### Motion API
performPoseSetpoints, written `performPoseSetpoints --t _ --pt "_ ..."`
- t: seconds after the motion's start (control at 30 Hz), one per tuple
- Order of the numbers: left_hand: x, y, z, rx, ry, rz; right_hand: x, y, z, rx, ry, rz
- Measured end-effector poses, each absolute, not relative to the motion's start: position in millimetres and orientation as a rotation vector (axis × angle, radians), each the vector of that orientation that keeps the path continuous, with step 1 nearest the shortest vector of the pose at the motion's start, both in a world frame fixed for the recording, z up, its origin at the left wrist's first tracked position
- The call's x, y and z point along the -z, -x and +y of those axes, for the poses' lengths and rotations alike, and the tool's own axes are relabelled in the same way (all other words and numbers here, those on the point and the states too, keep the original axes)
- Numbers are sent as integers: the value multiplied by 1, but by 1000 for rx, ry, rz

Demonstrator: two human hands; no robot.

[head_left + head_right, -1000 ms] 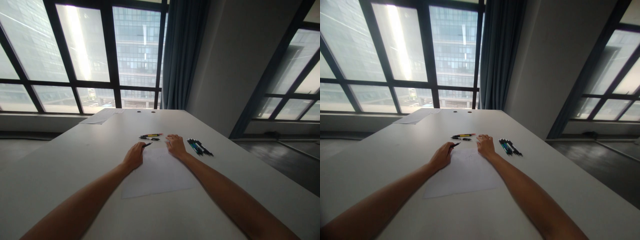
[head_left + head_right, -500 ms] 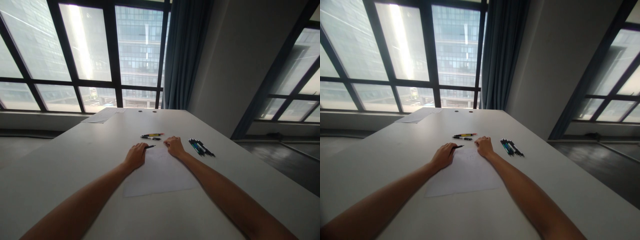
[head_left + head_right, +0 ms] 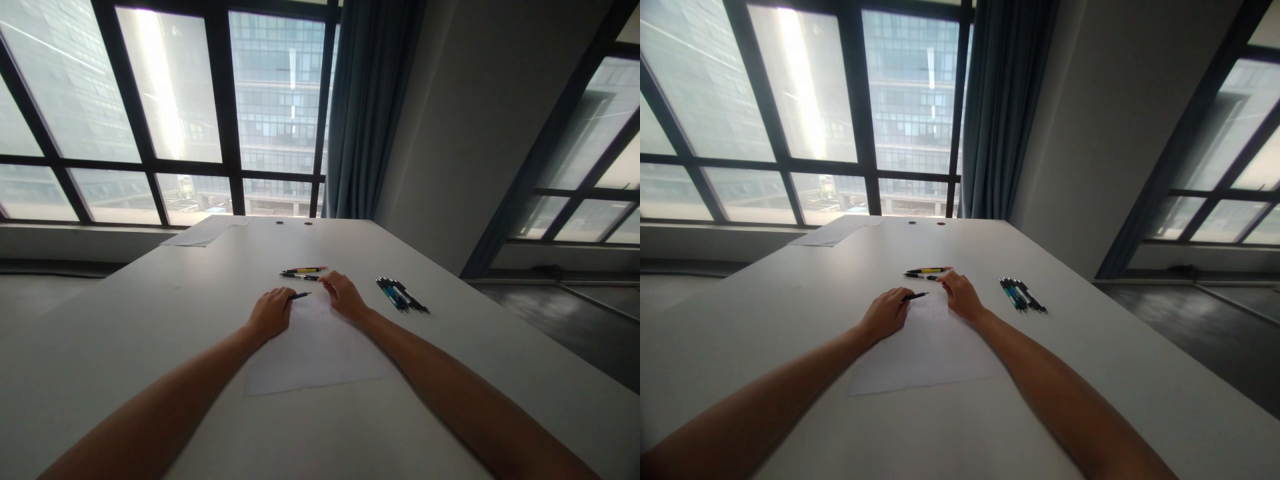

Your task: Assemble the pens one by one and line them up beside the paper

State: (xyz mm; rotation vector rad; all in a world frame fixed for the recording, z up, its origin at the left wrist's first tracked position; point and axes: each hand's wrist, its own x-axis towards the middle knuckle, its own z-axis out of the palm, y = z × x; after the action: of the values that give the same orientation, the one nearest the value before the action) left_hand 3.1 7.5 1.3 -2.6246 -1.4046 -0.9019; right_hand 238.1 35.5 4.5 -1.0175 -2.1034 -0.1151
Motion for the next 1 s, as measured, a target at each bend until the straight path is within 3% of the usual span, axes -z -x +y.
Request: performPoseSetpoints --t 0.17,1.0 --pt "0 -3 8 902 2626 -1403 -3 -223 22 -56 797 -2062" --pt "1 -3 10 933 2717 -1288 -1 -220 17 -34 782 -2079"
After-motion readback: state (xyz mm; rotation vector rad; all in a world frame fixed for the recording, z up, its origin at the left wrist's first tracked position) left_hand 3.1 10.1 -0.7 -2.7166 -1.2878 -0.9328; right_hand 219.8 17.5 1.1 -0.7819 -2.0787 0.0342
